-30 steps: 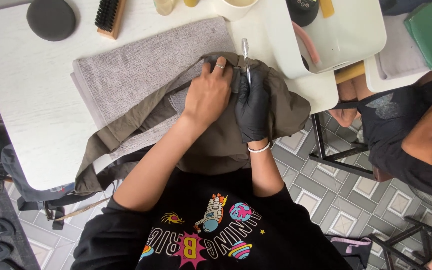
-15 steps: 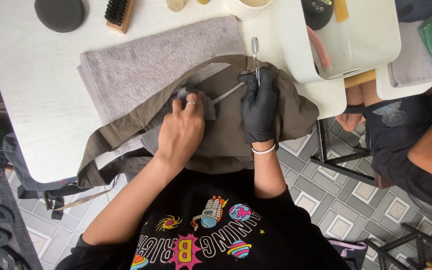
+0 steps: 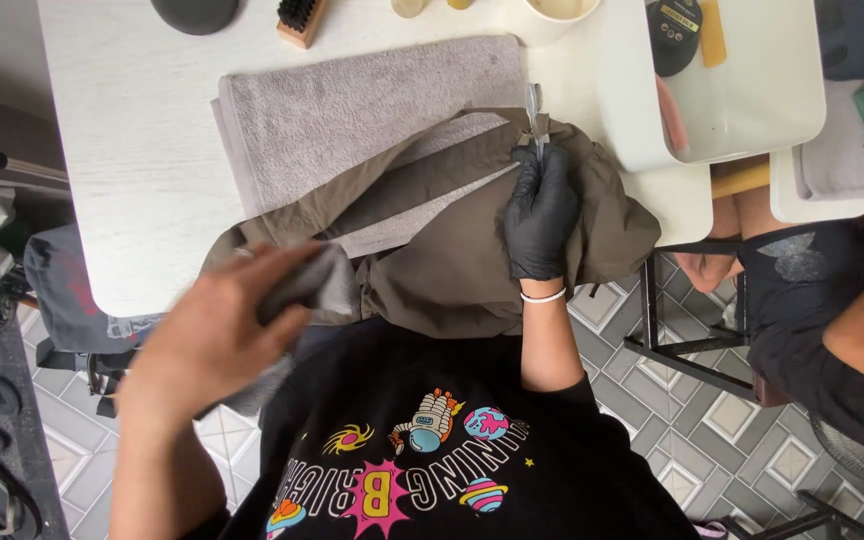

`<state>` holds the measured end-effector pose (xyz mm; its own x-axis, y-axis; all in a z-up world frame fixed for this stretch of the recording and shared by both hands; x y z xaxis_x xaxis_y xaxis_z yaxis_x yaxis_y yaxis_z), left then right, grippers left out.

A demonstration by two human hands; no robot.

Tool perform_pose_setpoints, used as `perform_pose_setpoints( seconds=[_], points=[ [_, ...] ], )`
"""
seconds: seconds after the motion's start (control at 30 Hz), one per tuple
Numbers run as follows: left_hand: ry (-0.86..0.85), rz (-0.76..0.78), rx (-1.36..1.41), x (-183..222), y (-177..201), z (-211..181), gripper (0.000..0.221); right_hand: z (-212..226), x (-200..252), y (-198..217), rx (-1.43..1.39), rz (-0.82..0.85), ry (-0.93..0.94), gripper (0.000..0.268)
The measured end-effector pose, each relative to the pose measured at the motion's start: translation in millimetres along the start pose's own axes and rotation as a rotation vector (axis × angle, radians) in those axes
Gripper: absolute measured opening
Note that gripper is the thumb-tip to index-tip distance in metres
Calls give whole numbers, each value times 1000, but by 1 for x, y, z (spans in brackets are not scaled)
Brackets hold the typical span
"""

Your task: Cleaning and restoring a bag strap using cleaning solution, a small applicator, and a brush.

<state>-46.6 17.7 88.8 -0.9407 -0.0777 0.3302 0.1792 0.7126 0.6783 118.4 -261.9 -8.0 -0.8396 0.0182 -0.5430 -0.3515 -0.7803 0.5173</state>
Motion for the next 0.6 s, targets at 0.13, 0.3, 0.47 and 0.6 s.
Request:
perform_pose_setpoints(
  seconds=[0.13,0.3,0.47,0.6],
  points=[
    [-113,-470,-157,-6,55,34,60,2,6,2,-33,-89,121,15],
    [-255,-860,-413,-66,73,96,48,16,3,11,-80,-125,114,26],
    [-333,-852,-426,-80,42,89,62,40,-28,17,1,62,270,21],
    [-313,-670,-459,-52,-1,57,69,21,-48,-1,106,225,270,40]
  ],
)
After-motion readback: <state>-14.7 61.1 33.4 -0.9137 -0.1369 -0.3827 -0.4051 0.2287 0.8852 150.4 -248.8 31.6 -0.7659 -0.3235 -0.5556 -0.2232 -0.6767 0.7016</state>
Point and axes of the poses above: each hand's wrist, its own x-axis away from the middle knuckle, its own y-axis out of the back of the hand, z = x × y, the point moved 6 cm from there along -x, towards the middle knuckle, and after that the axes turned 9 degrees about -z, right-handed, at the moved point
